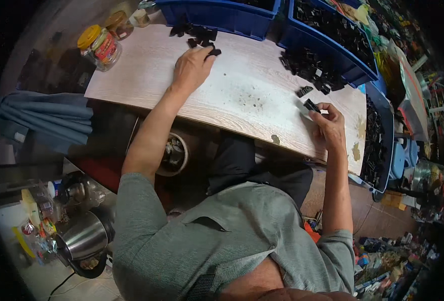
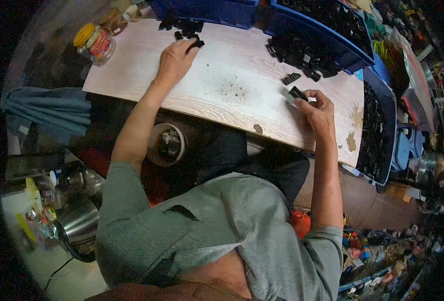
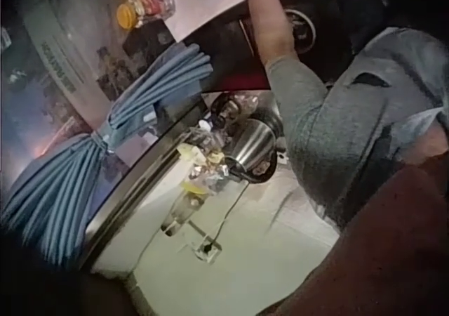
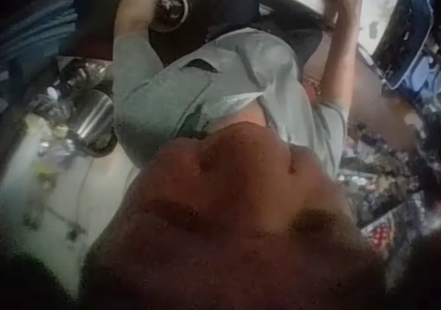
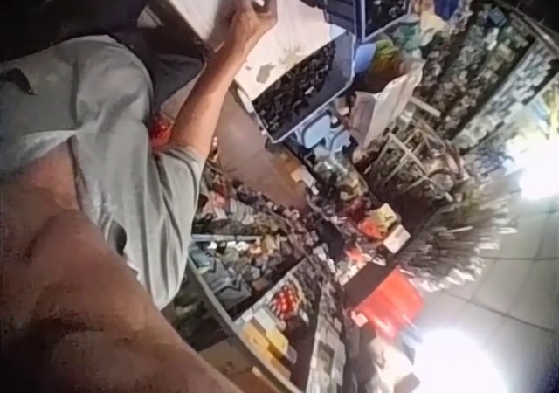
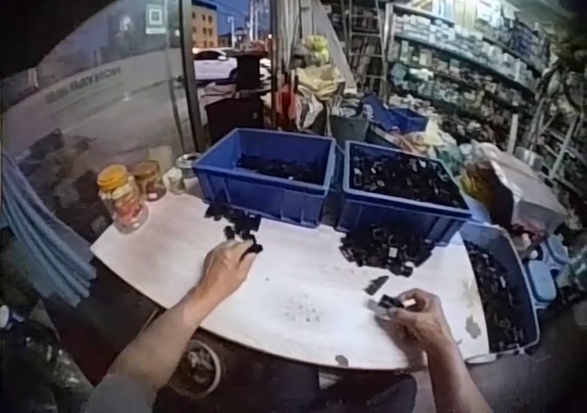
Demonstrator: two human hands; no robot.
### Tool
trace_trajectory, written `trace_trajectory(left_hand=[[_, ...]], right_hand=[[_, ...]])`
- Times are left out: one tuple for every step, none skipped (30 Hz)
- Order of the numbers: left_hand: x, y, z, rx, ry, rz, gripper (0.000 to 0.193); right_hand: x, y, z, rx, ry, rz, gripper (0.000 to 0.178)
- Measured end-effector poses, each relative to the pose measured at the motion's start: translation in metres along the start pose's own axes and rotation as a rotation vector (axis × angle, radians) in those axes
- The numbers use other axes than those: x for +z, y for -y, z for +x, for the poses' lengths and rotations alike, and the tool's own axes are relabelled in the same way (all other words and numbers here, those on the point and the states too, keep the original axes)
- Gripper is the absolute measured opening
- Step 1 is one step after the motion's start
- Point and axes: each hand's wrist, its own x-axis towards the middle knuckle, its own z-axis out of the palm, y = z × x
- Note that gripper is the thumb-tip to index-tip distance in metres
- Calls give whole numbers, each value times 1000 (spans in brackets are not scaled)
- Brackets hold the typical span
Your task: Assembling small black plastic components at a workbench station.
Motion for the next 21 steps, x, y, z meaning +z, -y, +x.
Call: trace_trajectory(left_hand=[[1, -5, -2, 75, 39, 69, 27], [1, -10, -5, 101, 24, 115, 24], [3, -13, -5, 105, 28, 106, 24], [4, -13, -5, 99, 15, 122, 22], [4, -12, -4, 93, 2, 136, 21], [4, -11, -4, 97, 4, 129, 21], [5, -10, -3, 83, 25, 110, 22], [5, -8, -2, 68, 46, 92, 23], [4, -4, -1, 77, 49, 77, 23], [3, 1, -2, -4, 73, 59, 25], [3, -1, 1, -81, 96, 35, 27], [3, -3, 1, -112, 82, 33, 24], [4, -7, -1, -101, 88, 16, 24], [6, -13, -1, -5, 51, 35, 23], [7, -16, -3, 85, 13, 61, 23], [6, -15, -6, 104, 47, 110, 26], [7, -17, -9, 106, 48, 103, 26], [8, -19, -12, 132, 50, 103, 27], [10, -24, -13, 161, 51, 98, 27], [11, -29, -14, 166, 50, 88, 27], [13, -34, -14, 185, 73, 77, 28]], right_hand=[[-1, 1, 1, 9, 22, 54, 25], [-2, -1, 3, 2, 5, 28, 25], [-4, 0, 3, 6, -5, 26, 25], [-5, 4, 2, 43, 2, 86, 26], [-5, 9, 0, 78, 8, 146, 27], [-1, 13, -4, 96, -70, 113, 27], [-5, 13, -4, 98, -86, 111, 27], [-8, 11, -3, 101, -99, 155, 27], [-12, 11, -2, 103, -113, 199, 27], [-9, 18, -4, 149, -167, 171, 24], [-17, 17, -3, 152, -190, 167, 24], [-25, 13, 1, 147, -211, 175, 22], [-35, 7, 7, 142, -231, 186, 20], [-62, -10, 19, 44, -232, 202, 20], [-83, -22, 29, -10, -310, 180, 23], [-96, -20, 32, -14, -352, 208, 25], [-103, -14, 32, -19, -393, 235, 26], [-107, -9, 32, 11, -506, 258, 26], [-111, -2, 31, 38, -623, 280, 27], [-125, -7, 35, 20, -605, 288, 36], [-130, -11, 33, 18, -616, 285, 36]])
